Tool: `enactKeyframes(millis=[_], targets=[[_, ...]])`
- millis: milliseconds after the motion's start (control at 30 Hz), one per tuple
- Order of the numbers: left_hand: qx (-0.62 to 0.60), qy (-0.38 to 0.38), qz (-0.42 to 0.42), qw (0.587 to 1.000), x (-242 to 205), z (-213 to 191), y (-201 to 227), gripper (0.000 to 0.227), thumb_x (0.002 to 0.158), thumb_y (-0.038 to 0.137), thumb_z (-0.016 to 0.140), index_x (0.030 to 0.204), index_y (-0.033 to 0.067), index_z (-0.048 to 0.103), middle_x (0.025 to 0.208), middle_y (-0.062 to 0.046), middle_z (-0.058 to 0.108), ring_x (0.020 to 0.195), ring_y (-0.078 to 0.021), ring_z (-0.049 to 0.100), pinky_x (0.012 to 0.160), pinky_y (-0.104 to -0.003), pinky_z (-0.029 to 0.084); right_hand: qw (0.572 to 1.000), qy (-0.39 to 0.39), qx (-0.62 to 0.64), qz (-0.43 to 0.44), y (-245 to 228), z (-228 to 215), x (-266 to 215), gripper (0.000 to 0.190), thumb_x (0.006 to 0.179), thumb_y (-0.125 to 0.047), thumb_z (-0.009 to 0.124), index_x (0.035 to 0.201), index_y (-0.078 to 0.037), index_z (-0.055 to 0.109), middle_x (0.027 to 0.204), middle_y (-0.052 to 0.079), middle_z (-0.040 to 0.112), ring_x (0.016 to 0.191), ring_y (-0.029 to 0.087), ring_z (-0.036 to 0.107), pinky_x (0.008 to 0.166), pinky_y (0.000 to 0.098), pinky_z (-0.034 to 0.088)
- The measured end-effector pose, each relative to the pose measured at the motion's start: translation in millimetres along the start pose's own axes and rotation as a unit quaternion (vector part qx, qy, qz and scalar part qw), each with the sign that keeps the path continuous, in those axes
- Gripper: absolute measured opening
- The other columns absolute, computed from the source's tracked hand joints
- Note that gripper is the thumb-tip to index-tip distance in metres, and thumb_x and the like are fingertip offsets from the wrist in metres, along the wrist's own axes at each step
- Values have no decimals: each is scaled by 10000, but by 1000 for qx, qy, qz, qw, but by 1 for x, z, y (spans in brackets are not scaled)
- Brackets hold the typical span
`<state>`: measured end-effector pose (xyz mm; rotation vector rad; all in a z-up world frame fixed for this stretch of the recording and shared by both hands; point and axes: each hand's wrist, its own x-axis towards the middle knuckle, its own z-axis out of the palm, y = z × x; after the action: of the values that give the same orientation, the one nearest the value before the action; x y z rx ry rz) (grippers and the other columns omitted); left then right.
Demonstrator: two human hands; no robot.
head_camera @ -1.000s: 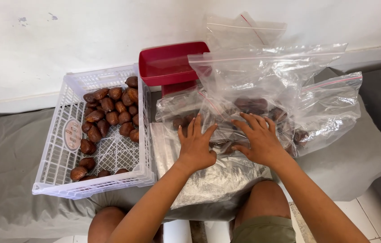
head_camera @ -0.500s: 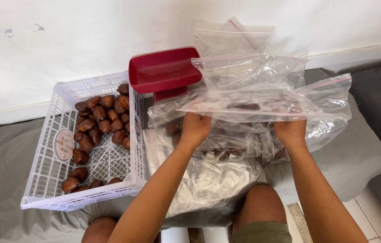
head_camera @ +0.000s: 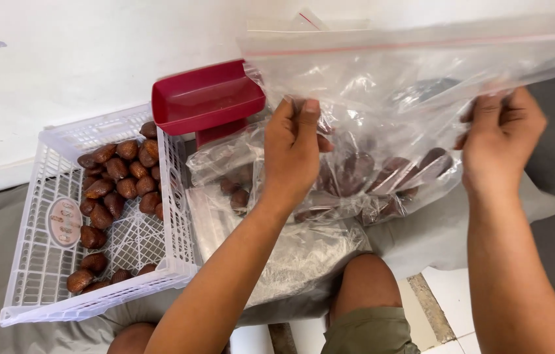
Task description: The person is packaging salak fruits by transferring them from a bowl into plastic zip-lock bags and then sealing the bags.
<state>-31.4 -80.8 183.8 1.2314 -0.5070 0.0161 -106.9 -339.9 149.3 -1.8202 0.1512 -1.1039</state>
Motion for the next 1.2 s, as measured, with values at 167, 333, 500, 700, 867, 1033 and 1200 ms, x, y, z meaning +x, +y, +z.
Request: enactKeyframes(millis=[167, 333, 500, 700, 867, 1033, 1200], targets=[[-9, -76, -136, 988, -40, 38, 6, 276, 1073, 234, 478, 961, -4, 559, 724, -72, 578, 497, -130, 566, 460, -257, 525, 998, 21, -55, -13, 23, -64, -13, 302, 1386, -117, 573, 1110, 7, 574, 915, 37, 518, 735, 77, 396, 659, 236, 355], [-13, -89, -236, 968, -76, 59, -83, 301, 1081, 273, 521, 933, 11, 525, 683, -40, 548, 561, -168, 682, 494, -241, 485, 978, 21, -192, 78, 83, -82, -50, 453, 1339, -117, 593, 908, 11, 537, 776, 5, 440, 664, 90, 313, 569, 276, 291], [29, -57, -229, 971, -62, 63, -145, 268, 1098, 238, 475, 941, 29, 534, 763, -30, 522, 856, -197, 788, 607, -268, 507, 973, 6, -32, 228, 150, -83, -61, 344, 1237, -265, 473, 1004, -19, 533, 875, 51, 524, 755, 105, 534, 771, 282, 627], [42, -35, -183, 982, -21, 58, -152, 281, 1080, 252, 488, 1003, -3, 576, 756, -34, 516, 931, -227, 799, 644, -272, 524, 978, -15, -16, 209, 151, -61, -26, 352, 1214, -266, 467, 1020, 12, 560, 940, 80, 604, 814, 138, 632, 798, 259, 629], [1, -35, -271, 962, -34, 46, -166, 290, 1063, 245, 504, 1176, -11, 577, 978, -86, 634, 980, -198, 751, 855, -305, 593, 973, -33, -46, 224, 162, -56, -41, 245, 1178, -197, 483, 1125, 26, 569, 969, 91, 601, 870, 147, 622, 834, 274, 586], [2, -38, -280, 959, -42, 43, -162, 238, 1072, 228, 476, 1127, 0, 516, 1074, -107, 580, 958, -202, 745, 863, -327, 619, 987, -47, -114, 107, 130, -53, -78, 586, 1019, 25, 604, 1418, 12, 175, 1410, 302, 338, 1093, 342, 572, 913, 397, 498], [7, 42, -270, 962, -33, 49, -123, 296, 1047, 210, 529, 1183, 55, 317, 1100, -80, 444, 856, -197, 767, 718, -298, 622, 933, -29, -325, -151, 71, -31, -97, 471, 1003, -52, 716, 1297, 121, 391, 1438, 328, 223, 1340, 565, 319, 1047, 591, 432]])
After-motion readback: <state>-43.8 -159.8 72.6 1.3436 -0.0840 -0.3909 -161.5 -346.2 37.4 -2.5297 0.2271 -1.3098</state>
